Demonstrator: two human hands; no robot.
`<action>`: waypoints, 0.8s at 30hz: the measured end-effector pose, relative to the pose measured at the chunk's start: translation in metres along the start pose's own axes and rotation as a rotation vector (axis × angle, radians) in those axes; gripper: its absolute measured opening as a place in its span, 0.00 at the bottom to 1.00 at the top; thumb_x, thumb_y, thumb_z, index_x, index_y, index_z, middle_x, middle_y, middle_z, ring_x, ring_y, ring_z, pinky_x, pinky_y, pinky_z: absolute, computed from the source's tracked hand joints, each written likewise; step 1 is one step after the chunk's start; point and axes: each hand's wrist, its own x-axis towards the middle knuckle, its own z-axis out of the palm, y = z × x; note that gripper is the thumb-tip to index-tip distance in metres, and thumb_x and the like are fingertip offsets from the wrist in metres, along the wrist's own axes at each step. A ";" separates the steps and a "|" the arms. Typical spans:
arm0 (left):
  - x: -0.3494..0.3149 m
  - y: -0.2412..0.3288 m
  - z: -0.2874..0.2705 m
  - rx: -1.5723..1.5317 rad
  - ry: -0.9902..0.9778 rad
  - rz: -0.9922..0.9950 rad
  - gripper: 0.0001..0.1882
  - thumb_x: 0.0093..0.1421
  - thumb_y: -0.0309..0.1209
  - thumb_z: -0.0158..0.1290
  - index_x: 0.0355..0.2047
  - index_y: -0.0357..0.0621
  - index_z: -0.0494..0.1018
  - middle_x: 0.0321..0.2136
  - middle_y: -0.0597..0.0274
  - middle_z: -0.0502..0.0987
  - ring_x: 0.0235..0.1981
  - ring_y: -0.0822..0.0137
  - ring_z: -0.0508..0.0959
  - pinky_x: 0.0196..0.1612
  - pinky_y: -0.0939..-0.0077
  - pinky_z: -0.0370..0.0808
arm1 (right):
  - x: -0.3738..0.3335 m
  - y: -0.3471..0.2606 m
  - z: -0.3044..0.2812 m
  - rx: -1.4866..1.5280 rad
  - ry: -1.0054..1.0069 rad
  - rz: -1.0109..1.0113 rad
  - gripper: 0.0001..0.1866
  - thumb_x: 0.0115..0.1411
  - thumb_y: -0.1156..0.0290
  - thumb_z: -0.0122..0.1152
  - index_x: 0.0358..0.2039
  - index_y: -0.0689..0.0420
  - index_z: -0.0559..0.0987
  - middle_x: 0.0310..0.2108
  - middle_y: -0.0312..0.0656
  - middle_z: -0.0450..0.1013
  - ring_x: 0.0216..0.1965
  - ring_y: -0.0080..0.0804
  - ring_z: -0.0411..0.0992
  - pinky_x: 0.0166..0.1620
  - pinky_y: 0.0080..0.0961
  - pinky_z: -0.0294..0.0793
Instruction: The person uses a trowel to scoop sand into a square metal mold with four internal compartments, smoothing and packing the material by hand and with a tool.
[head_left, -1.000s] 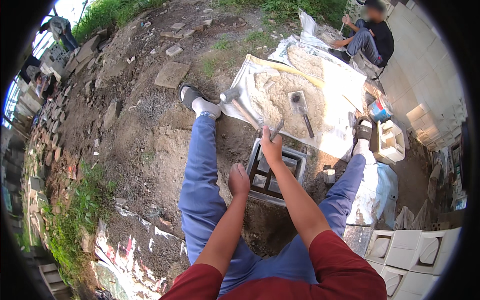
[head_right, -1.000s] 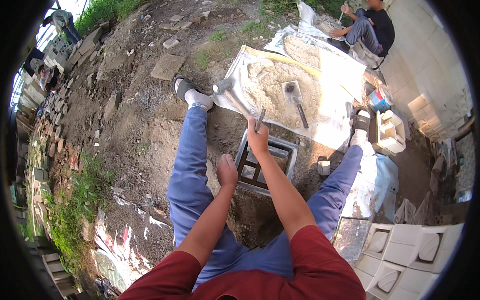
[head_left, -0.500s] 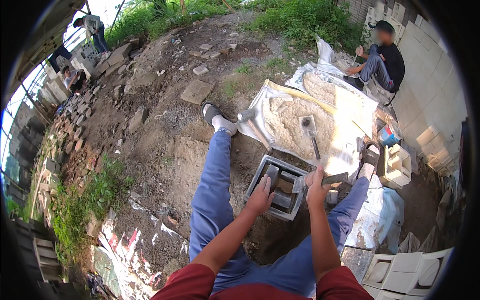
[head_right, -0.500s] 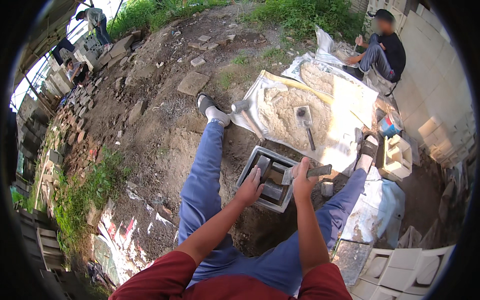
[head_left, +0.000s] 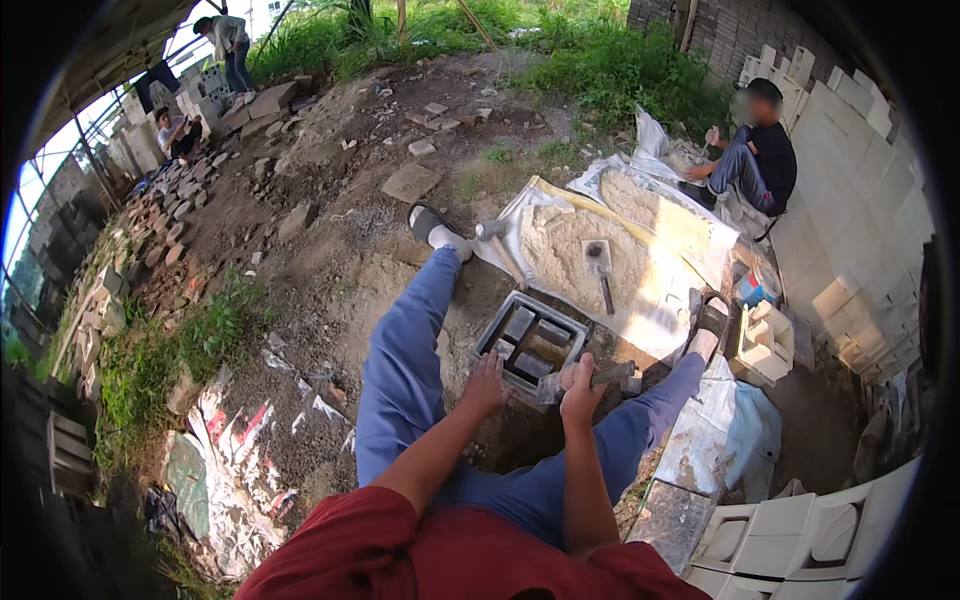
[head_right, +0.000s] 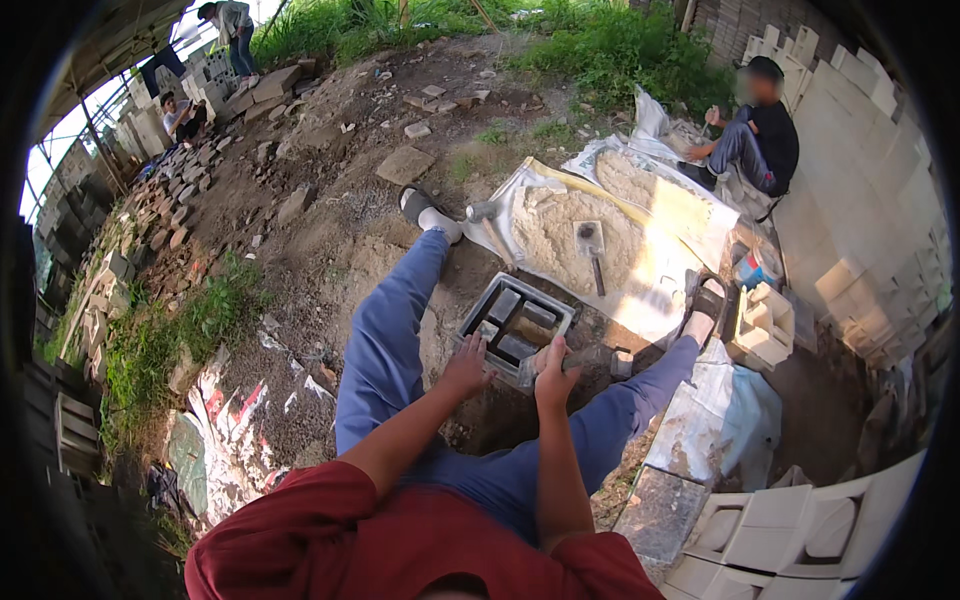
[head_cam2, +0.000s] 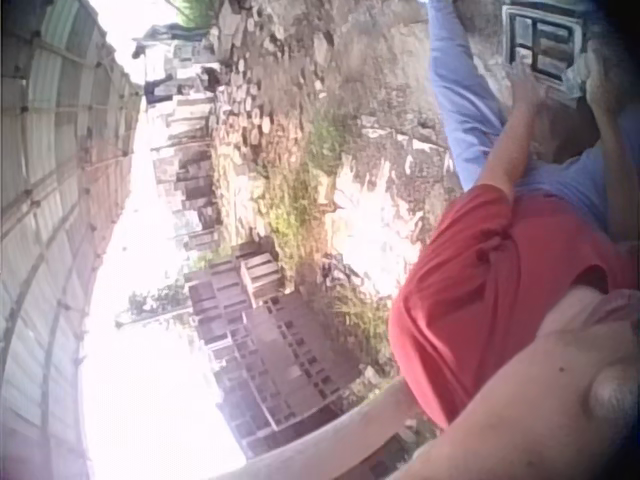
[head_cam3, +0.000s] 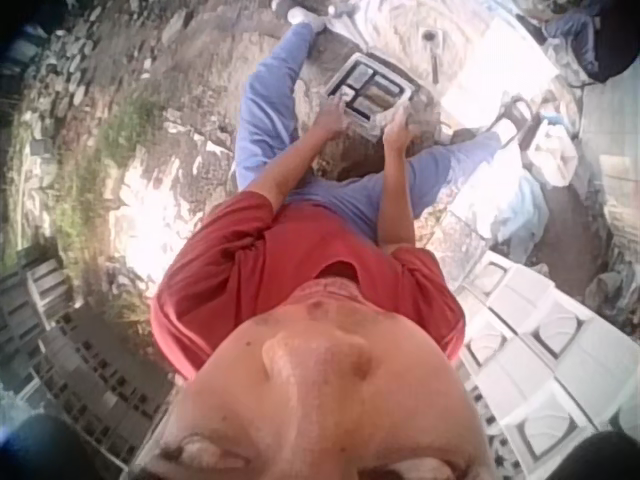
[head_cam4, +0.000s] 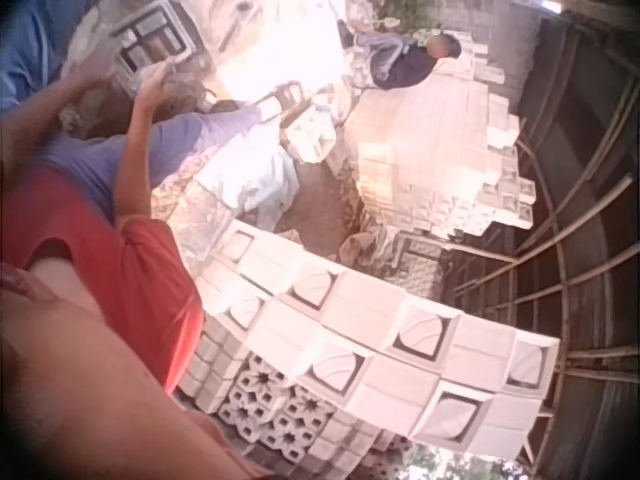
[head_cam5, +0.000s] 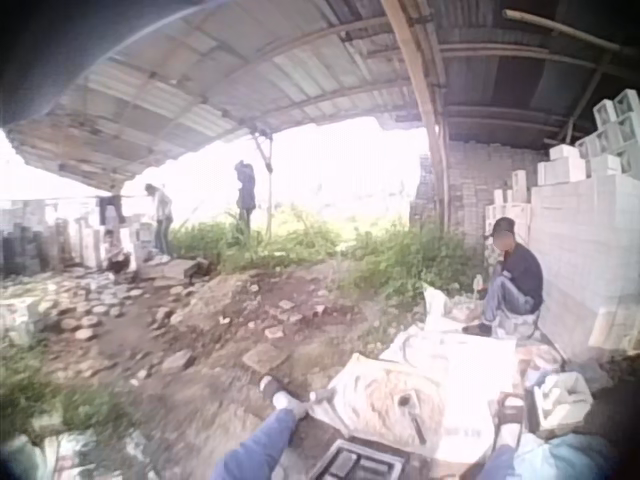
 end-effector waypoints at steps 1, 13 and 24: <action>-0.004 -0.005 -0.002 0.059 -0.017 -0.009 0.47 0.63 0.58 0.51 0.70 0.33 0.56 0.73 0.43 0.51 0.73 0.46 0.54 0.72 0.51 0.53 | -0.005 0.000 0.003 0.014 -0.045 -0.002 0.24 0.75 0.64 0.49 0.19 0.49 0.57 0.11 0.28 0.52 0.11 0.20 0.48 0.19 0.26 0.49; 0.019 0.021 -0.052 0.144 -0.296 0.039 0.29 0.66 0.54 0.50 0.48 0.38 0.78 0.49 0.48 0.78 0.52 0.50 0.76 0.59 0.48 0.66 | -0.006 -0.021 -0.037 0.051 -0.338 0.136 0.25 0.73 0.59 0.49 0.17 0.48 0.58 0.13 0.28 0.50 0.14 0.21 0.48 0.23 0.25 0.49; 0.060 -0.044 -0.013 -0.448 0.298 -0.313 0.20 0.69 0.44 0.49 0.41 0.37 0.74 0.39 0.44 0.81 0.41 0.45 0.81 0.45 0.48 0.75 | 0.035 -0.025 0.007 0.028 -0.587 0.129 0.27 0.71 0.54 0.53 0.17 0.50 0.59 0.17 0.27 0.51 0.17 0.20 0.49 0.24 0.24 0.48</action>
